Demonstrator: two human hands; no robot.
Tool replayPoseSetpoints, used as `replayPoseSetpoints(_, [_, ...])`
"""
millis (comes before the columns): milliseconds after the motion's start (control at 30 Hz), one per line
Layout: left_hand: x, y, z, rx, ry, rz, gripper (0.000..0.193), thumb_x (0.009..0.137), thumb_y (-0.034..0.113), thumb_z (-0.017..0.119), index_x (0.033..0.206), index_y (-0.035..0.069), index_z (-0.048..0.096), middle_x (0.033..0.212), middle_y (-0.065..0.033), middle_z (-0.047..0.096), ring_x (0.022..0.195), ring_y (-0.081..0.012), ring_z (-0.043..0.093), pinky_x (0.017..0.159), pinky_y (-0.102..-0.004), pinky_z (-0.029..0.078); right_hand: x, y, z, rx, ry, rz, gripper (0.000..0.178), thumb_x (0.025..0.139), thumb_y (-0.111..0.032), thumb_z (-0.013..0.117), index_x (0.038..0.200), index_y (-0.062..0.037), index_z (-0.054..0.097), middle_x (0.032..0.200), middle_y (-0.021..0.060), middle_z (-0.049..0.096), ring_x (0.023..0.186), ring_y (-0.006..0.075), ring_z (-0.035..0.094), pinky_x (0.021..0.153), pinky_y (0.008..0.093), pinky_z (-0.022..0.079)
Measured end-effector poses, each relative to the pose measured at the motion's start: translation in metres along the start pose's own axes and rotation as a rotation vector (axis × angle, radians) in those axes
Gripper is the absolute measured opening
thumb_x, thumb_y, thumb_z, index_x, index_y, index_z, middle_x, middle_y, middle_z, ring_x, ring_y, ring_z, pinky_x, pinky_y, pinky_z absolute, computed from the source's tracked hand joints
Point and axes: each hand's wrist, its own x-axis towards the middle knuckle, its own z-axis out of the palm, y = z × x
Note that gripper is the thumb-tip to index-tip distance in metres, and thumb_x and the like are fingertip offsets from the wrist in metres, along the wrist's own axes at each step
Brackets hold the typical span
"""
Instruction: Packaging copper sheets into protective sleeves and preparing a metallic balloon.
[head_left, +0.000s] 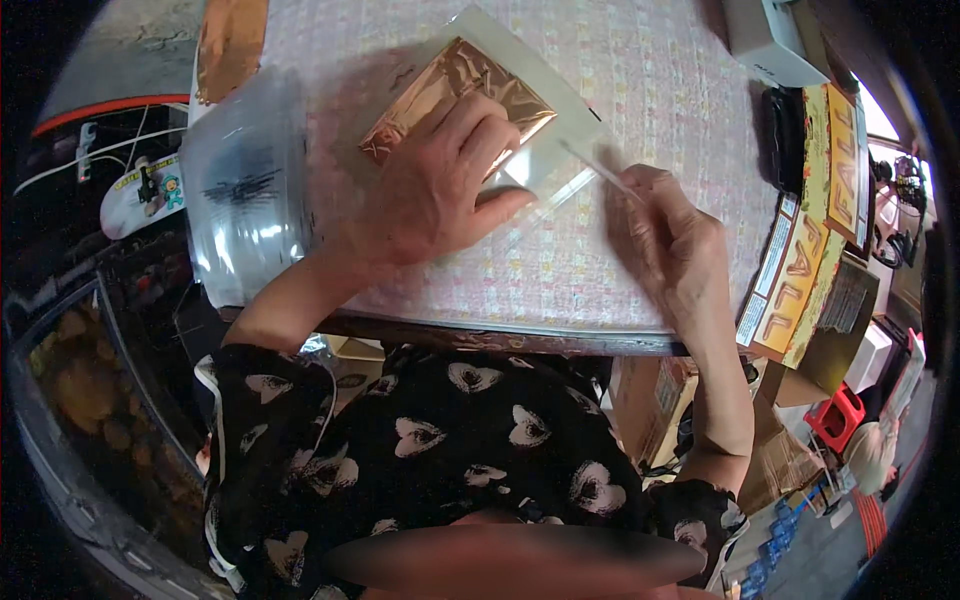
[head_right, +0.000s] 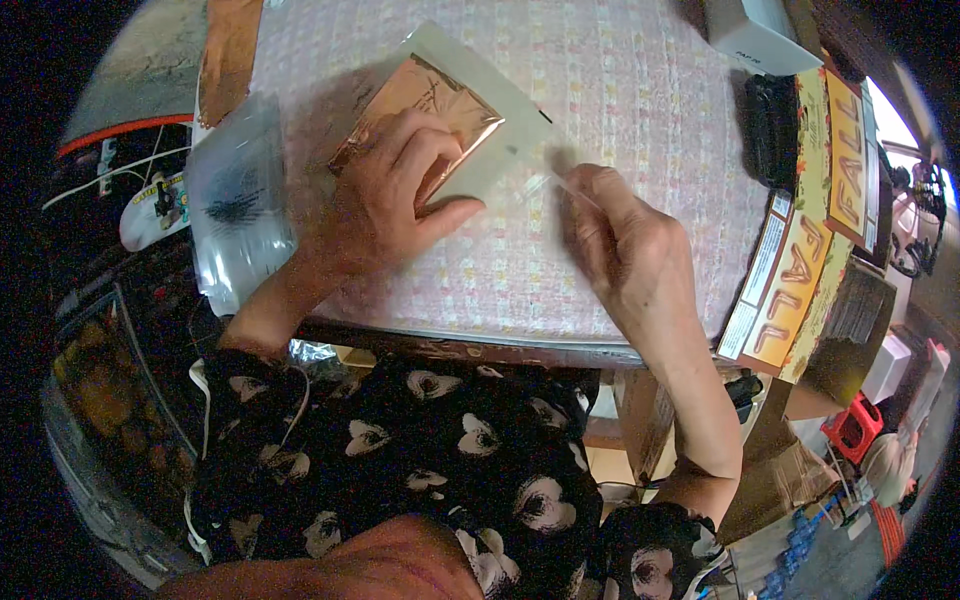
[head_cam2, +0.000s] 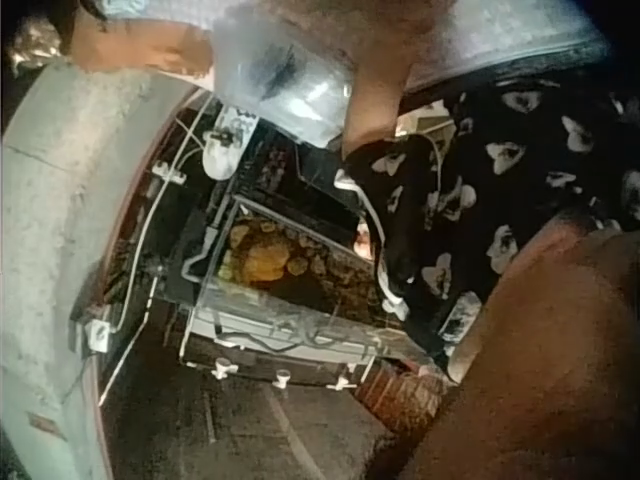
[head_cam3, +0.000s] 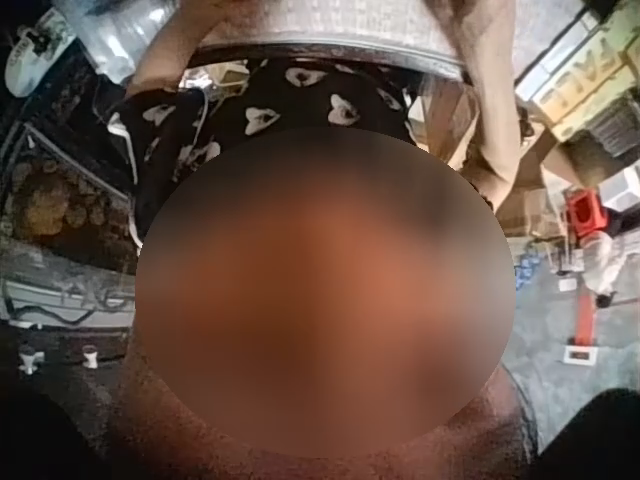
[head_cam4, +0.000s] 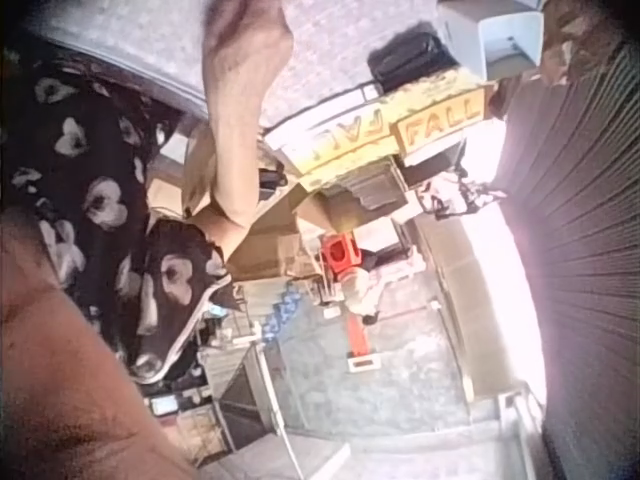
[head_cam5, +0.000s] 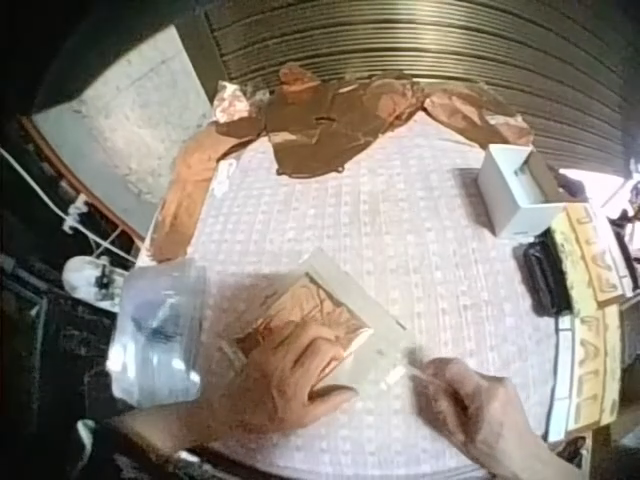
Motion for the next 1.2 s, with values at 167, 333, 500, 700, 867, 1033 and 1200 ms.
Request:
replayPoseSetpoints(167, [0.001,-0.001,0.003,-0.127,-0.037,-0.126,0.036,0.084,0.015,0.083,0.106,0.004,0.057,0.099,-0.0118,0.059,0.088,-0.0246,0.065,0.077,-0.0369,0.054,-0.003,0.006,0.007,-0.02,-0.001,-0.081,0.015,0.101,-0.003,0.061,0.116,-0.0011,0.066,0.074,0.0084,0.061,0.066,0.0085,0.053,0.062,0.0243,0.045])
replayPoseSetpoints(333, [0.0,-0.002,0.004,-0.135,0.009,-0.106,0.019,0.087,0.011,0.078,0.097,0.005,0.063,0.092,-0.0087,0.06,0.081,-0.0236,0.067,0.072,-0.0368,0.054,-0.001,0.004,0.007,-0.008,0.019,-0.128,0.016,0.101,-0.004,0.063,0.116,-0.0021,0.067,0.074,0.0098,0.063,0.064,0.01,0.054,0.062,0.0269,0.048])
replayPoseSetpoints(500, [0.0,0.007,0.0,-0.017,0.142,-0.023,0.015,0.085,0.009,0.076,0.094,0.007,0.063,0.089,-0.008,0.061,0.08,-0.027,0.067,0.069,-0.0392,0.054,0.0,0.009,0.011,-0.173,0.066,-0.208,0.019,0.098,-0.008,0.066,0.117,-0.0038,0.066,0.077,0.0137,0.069,0.061,0.0239,0.067,0.061,0.0347,0.053])
replayPoseSetpoints(700, [0.006,-0.006,-0.017,-0.009,0.076,-0.001,0.021,0.086,0.015,0.076,0.102,0.008,0.065,0.105,-0.0091,0.066,0.097,-0.031,0.067,0.085,-0.0421,0.053,0.017,0.01,0.018,-0.287,0.171,-0.254,0.02,0.095,-0.009,0.07,0.113,-0.0058,0.062,0.077,0.0159,0.07,0.063,0.031,0.071,0.059,0.0391,0.055])
replayPoseSetpoints(867, [0.009,-0.047,-0.016,0.122,0.163,0.075,0.04,0.091,0.026,0.074,0.125,0.01,0.061,0.131,-0.013,0.06,0.12,-0.0365,0.058,0.105,-0.0476,0.044,0.034,0.015,0.022,-0.29,0.196,-0.369,0.019,0.092,-0.008,0.073,0.107,-0.0061,0.062,0.075,0.0156,0.069,0.063,0.0324,0.07,0.056,0.0398,0.054])
replayPoseSetpoints(1033, [0.005,-0.047,-0.014,0.062,0.058,-0.009,0.048,0.094,0.028,0.072,0.135,0.01,0.056,0.139,-0.014,0.055,0.126,-0.0356,0.056,0.108,-0.0476,0.042,0.048,0.018,0.026,-0.323,0.209,-0.488,0.022,0.088,-0.004,0.075,0.104,-0.0059,0.062,0.076,0.0135,0.068,0.064,0.031,0.07,0.055,0.0394,0.054])
replayPoseSetpoints(1200, [0.004,-0.052,-0.014,0.072,0.033,-0.003,0.047,0.094,0.027,0.071,0.135,0.009,0.057,0.14,-0.0141,0.055,0.126,-0.0355,0.056,0.108,-0.0466,0.042,0.056,0.016,0.024,-0.266,0.192,-0.571,0.027,0.083,0.001,0.077,0.107,-0.0033,0.065,0.088,0.0166,0.072,0.072,0.0314,0.072,0.061,0.0371,0.058])
